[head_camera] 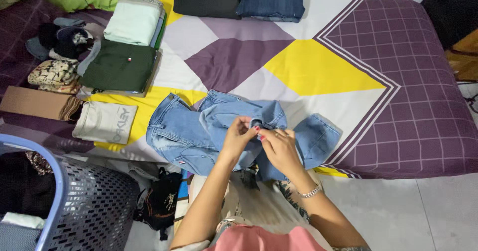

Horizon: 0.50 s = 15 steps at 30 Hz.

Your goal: The person folds a pair of dark blue jeans on a bed, smoothing and aligning the legs before folding them into a compact rectangle. They then pick up a light blue denim jacket from a laundry basket and begin to unfold and smooth it on the bed.

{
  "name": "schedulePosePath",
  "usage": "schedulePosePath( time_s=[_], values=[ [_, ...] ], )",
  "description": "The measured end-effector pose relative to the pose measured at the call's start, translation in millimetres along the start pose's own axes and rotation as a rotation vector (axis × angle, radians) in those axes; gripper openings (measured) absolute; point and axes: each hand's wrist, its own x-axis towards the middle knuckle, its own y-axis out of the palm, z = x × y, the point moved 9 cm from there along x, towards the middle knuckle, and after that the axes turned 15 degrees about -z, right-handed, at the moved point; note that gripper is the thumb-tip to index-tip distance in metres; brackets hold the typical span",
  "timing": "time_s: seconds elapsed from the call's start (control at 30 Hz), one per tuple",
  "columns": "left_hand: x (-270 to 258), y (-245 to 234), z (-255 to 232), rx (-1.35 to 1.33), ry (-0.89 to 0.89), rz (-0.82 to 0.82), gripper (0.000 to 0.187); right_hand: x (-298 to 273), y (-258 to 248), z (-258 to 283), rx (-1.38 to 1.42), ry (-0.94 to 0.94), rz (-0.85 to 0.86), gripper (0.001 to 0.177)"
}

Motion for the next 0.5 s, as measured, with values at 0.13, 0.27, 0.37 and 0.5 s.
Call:
schedulePosePath(
  time_s=[0.13,0.27,0.37,0.5],
  values=[
    [-13.2,-21.7,-20.8,0.267,0.202,-0.173,0.027,-10.2,-4.6,-31.7,-0.144,0.257,0.079,0.022],
    [-31.6,-9.4,-42.5,0.355,0.261,-0.240,0.017,-1.9,-8.1,-42.9,-0.282,0.338,0.092,0.027],
    [-42.0,1.4,-61.0,0.396,0.331,-0.250,0.015,1.4,4.8,-44.6,-0.344,0.323,0.230,0.035],
    [-46.6,3.0,-73.2,0.466,0.339,-0.281,0.018,-6.8,20.1,-48.9,-0.407,0.279,0.317,0.040]
  ],
)
